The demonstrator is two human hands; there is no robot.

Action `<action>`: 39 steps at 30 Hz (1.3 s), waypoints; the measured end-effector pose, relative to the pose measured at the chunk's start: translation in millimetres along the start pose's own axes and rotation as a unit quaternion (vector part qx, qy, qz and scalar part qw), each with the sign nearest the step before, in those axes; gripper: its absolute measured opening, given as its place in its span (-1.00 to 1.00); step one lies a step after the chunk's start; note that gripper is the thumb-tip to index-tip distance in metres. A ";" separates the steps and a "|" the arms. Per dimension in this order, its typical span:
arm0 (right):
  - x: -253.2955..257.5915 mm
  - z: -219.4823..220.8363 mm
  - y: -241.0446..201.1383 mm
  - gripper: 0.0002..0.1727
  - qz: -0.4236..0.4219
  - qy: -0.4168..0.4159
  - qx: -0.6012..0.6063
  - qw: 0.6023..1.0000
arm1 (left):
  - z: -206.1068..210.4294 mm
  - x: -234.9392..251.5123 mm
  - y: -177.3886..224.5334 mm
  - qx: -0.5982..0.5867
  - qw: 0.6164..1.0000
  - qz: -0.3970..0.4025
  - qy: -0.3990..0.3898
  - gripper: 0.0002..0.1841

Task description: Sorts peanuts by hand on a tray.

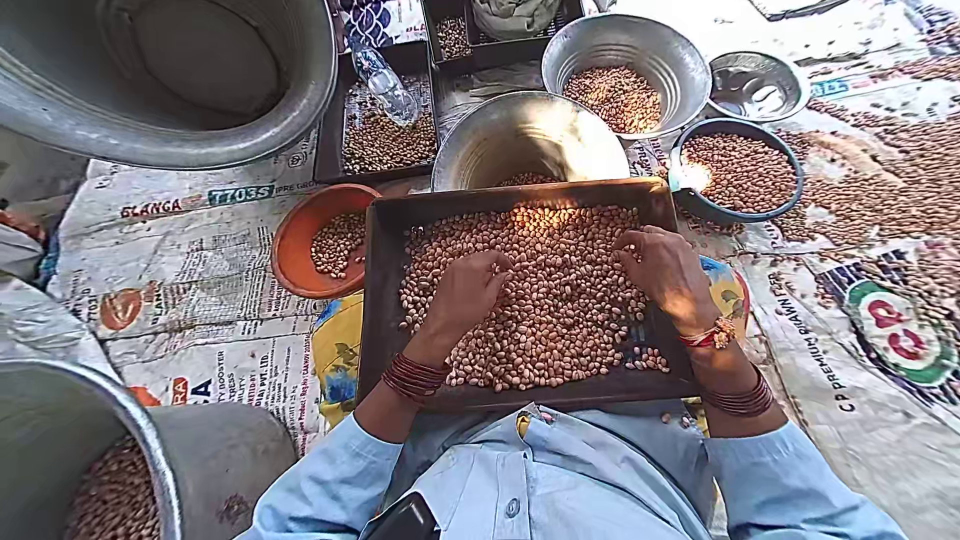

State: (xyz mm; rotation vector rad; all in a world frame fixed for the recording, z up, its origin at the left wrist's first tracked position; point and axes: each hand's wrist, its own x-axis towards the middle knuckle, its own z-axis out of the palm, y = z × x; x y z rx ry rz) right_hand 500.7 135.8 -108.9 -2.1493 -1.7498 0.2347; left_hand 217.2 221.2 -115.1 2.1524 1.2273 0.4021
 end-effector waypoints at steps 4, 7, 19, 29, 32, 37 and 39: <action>1.3 5.2 -3.8 -0.87 0.001 -0.015 -0.022 1.000 | -34.8 -8.9 -30.7 -0.306 0.950 -0.035 0.060 -0.86; 4.1 7.3 -6.4 -0.82 0.013 -0.039 -0.036 0.999 | -43.2 -20.8 -45.8 -0.311 0.944 -0.046 0.098 -0.73; 0.5 13.6 -3.7 -0.80 0.007 -0.040 -0.049 0.998 | 11.3 -41.6 -8.6 0.132 0.990 0.006 0.052 -0.82; -7.2 5.3 3.8 -0.79 0.022 -0.048 0.519 0.853 | -41.2 -58.5 -57.3 -0.324 0.944 -0.054 0.035 -0.77; -9.6 13.8 -15.6 -0.73 0.007 -0.097 0.514 0.852 | -37.9 -71.4 -61.4 -0.201 0.974 -0.103 0.002 -0.81; -21.6 31.7 -94.9 -0.85 -0.129 -0.111 0.187 0.967 | -16.4 -81.0 -45.6 0.038 0.993 -0.108 -0.033 -0.82; -24.3 43.5 -116.1 -0.82 -0.178 -0.100 0.113 0.972 | -10.6 -81.4 -42.8 0.062 0.992 -0.108 -0.030 -0.80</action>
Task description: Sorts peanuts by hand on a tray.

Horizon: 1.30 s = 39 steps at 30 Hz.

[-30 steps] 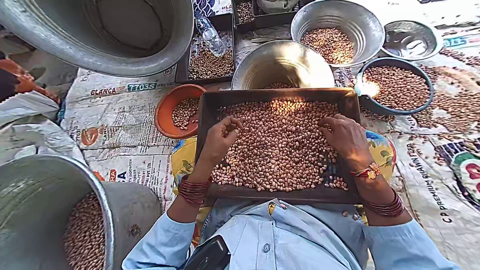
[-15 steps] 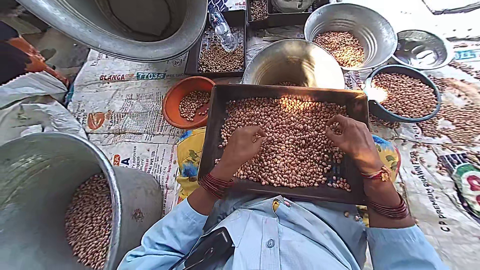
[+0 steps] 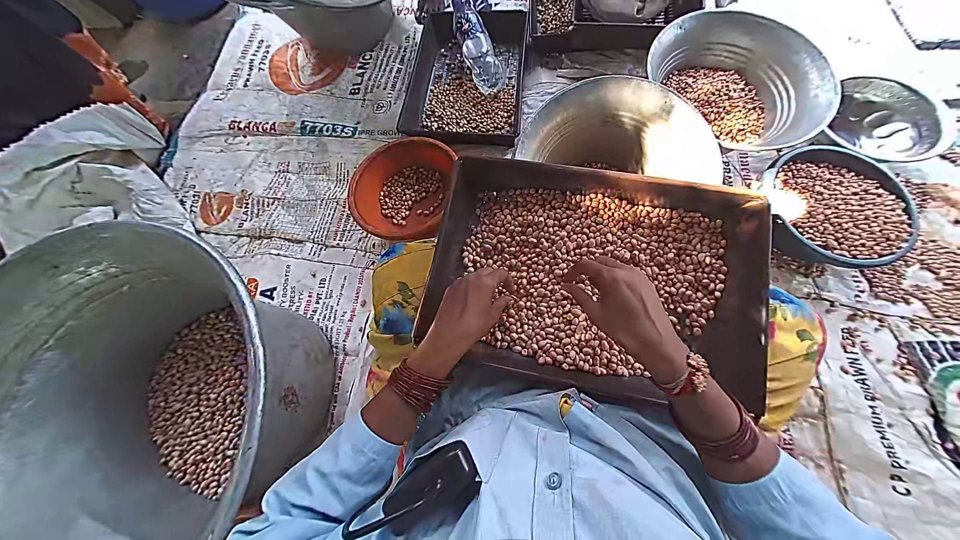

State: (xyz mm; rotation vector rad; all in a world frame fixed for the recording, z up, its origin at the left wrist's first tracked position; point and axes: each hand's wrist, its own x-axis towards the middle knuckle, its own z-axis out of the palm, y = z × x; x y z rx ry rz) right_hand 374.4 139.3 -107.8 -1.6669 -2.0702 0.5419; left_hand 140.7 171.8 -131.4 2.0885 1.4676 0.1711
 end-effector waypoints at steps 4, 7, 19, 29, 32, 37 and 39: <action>12.5 11.1 -21.8 -0.79 0.027 -0.080 -0.113 0.990 | 7.0 -0.9 1.2 0.030 0.999 0.026 0.026 -0.77; 15.3 14.2 -23.9 -0.76 0.036 -0.119 -0.134 0.983 | -3.0 0.6 -5.2 -0.053 0.998 0.010 0.026 -0.80; 9.4 -11.1 19.1 -0.93 0.090 -0.018 0.368 0.925 | 0.2 -4.9 -2.2 -0.027 0.999 0.010 0.017 -0.82; -21.3 8.1 -3.9 -0.80 -0.052 -0.075 -0.009 0.996 | 21.8 -11.1 6.7 0.113 0.989 0.048 0.088 -0.83; -18.0 15.2 -11.9 -0.76 -0.042 -0.107 -0.066 0.991 | 23.3 -12.1 12.5 0.115 0.990 0.027 0.084 -0.81; -17.5 20.9 -12.5 -0.83 -0.050 -0.081 -0.087 0.992 | 20.9 -12.6 17.1 0.109 0.992 0.003 0.067 -0.77; -18.0 20.3 -13.3 -0.80 -0.033 -0.080 -0.085 0.993 | 21.7 -13.1 17.5 0.109 0.991 0.005 0.075 -0.78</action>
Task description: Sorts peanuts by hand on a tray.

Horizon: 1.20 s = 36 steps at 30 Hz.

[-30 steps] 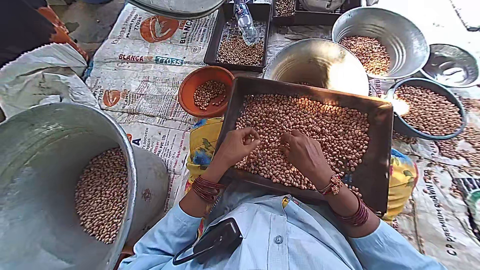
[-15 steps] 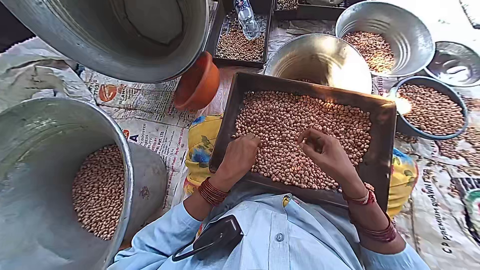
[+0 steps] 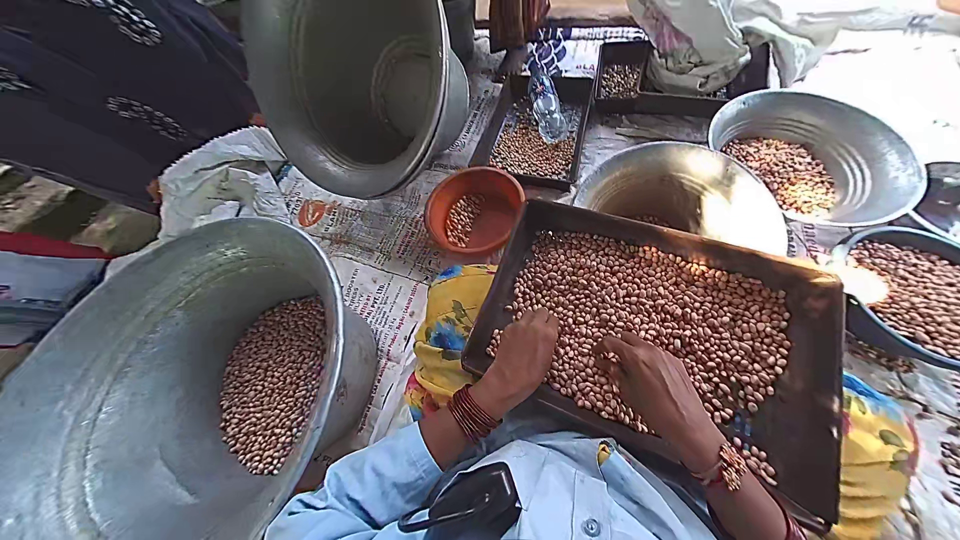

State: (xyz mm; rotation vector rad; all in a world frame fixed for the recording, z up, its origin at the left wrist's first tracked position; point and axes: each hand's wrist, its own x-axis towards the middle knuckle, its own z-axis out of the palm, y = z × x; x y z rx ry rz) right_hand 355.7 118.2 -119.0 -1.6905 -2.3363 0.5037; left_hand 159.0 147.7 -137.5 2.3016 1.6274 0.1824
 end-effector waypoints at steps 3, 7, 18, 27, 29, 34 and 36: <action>-0.7 0.7 1.3 -0.82 0.011 0.003 0.014 1.000 | -1.6 -0.5 1.7 0.007 1.000 -0.001 -0.009 -0.78; 0.0 -3.0 -0.5 -0.79 0.044 -0.040 0.001 0.998 | -2.8 1.5 4.3 0.018 0.999 -0.006 -0.041 -0.76; -7.9 -45.7 -14.8 -0.83 0.034 -0.061 0.019 0.997 | -27.8 16.9 -3.5 -0.310 0.928 0.006 -0.204 -0.71; -19.8 -49.3 -32.6 -0.76 -0.055 -0.011 0.085 0.995 | -31.7 27.4 -3.6 -0.393 0.861 0.081 -0.311 -0.81; -24.4 -54.8 -16.4 -0.71 -0.012 -0.037 0.073 0.997 | -53.9 35.5 -23.2 -0.367 0.897 0.054 -0.238 -0.82; -43.1 -65.0 32.2 -0.61 0.096 -0.074 0.054 0.991 | -122.1 52.5 -62.6 -0.090 0.987 -0.121 0.049 -0.77; -51.0 -68.9 48.6 -0.56 0.135 -0.074 0.048 0.987 | -125.3 56.9 -69.7 -0.011 0.982 -0.130 0.136 -0.72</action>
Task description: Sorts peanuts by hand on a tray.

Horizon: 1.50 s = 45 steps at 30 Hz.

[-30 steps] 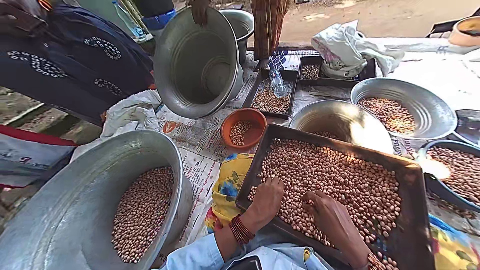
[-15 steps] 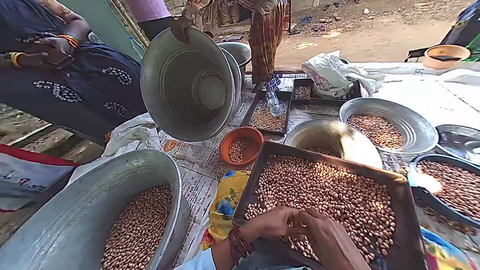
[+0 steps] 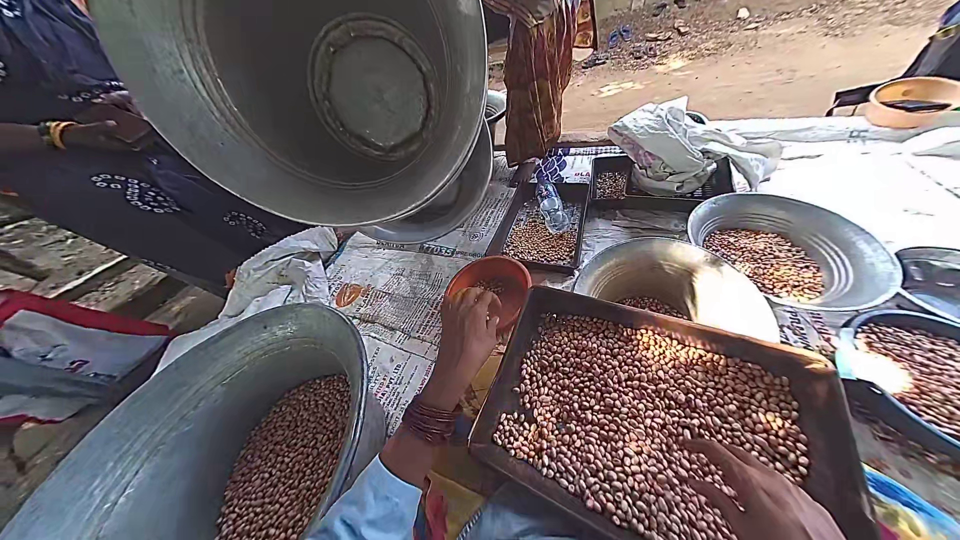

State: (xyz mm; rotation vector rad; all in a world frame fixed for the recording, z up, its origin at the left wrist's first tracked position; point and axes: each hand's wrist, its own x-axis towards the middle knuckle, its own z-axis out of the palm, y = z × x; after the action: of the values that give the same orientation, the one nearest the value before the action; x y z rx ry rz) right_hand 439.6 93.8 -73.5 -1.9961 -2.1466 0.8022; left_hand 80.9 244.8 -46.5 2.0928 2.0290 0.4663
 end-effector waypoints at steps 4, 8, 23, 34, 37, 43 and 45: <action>-4.3 -13.5 18.2 -0.46 0.081 -0.014 0.001 0.997 | 10.0 -10.3 15.1 -0.053 0.996 0.050 -0.058 -0.66; -5.1 -16.9 34.7 -0.39 0.091 0.006 0.015 0.996 | 23.5 -21.9 30.8 -0.058 0.975 0.076 -0.198 -0.62; -6.5 -17.3 56.3 -0.40 0.161 0.011 0.020 0.987 | 18.7 -30.7 36.8 -0.008 0.940 0.078 -0.333 -0.59; -0.9 -1.8 53.7 -0.36 0.181 -0.158 -0.005 0.971 | 47.9 -45.4 42.7 0.127 0.894 0.019 -0.430 -0.44; 1.1 3.2 40.0 -0.17 0.204 -0.172 -0.034 0.963 | 53.0 -55.4 52.0 0.141 0.882 0.032 -0.449 -0.31; 4.4 15.8 1.9 -0.09 0.194 -0.193 -0.088 0.958 | 68.2 -82.2 80.5 0.108 0.872 0.080 -0.470 -0.17; 5.5 23.7 -11.1 -0.12 0.172 -0.208 -0.085 0.959 | 74.3 -87.7 90.7 0.085 0.877 0.084 -0.466 -0.22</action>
State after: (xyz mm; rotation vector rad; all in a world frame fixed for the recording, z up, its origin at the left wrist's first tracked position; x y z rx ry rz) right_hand 419.0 91.8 -90.3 -2.5298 -2.1554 1.2239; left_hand 190.6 159.5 -92.3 1.9821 1.3356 -0.6318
